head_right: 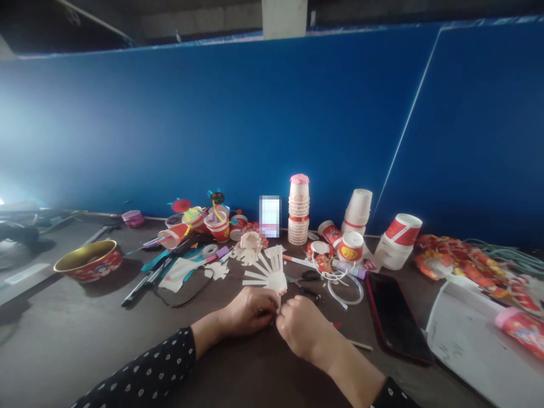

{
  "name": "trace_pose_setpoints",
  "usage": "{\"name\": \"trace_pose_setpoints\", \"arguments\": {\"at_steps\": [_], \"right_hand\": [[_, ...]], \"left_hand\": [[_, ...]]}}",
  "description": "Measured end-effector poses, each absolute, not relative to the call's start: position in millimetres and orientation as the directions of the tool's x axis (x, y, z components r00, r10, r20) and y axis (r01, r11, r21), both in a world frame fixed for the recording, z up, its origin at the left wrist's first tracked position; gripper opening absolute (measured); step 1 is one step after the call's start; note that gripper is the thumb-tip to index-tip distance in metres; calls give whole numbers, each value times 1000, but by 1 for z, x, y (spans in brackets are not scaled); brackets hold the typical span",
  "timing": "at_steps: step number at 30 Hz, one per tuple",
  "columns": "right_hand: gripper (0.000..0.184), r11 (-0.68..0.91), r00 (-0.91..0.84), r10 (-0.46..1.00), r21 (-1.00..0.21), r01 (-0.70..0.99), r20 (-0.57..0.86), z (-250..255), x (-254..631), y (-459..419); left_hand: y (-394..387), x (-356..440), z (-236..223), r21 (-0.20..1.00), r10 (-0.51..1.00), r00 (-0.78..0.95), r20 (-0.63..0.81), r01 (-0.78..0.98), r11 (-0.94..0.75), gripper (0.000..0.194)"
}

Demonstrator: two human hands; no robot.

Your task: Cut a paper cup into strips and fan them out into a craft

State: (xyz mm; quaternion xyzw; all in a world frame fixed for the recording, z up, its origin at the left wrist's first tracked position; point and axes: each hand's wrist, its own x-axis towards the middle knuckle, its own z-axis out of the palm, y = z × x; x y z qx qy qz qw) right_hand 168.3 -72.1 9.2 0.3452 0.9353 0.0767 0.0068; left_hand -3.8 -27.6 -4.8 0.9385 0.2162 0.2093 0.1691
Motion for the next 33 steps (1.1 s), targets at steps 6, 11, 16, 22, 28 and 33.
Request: {"name": "trace_pose_setpoints", "arguments": {"at_steps": [6,11,16,22,28,33], "right_hand": [[18,749,-766,640,177,639,56,7,168,-72],[17,753,-775,624,189,630,97,4,170,-71],[15,761,-785,603,195,619,141,-1,172,-70],[16,772,-792,592,178,610,146,0,173,-71],[16,776,-793,598,163,610,120,4,172,-71],[16,770,-796,591,205,604,129,2,170,-71]], "left_hand": [[-25,-4,-8,438,465,812,354,295,-849,11],[-27,-4,-7,454,487,804,343,312,-835,11],[-27,-4,-7,444,504,805,313,345,-827,13],[-28,-4,-10,444,515,796,317,356,-823,13],[-27,-4,-7,460,510,802,309,343,-819,13],[-26,-3,-4,479,505,807,306,328,-814,11]]}}
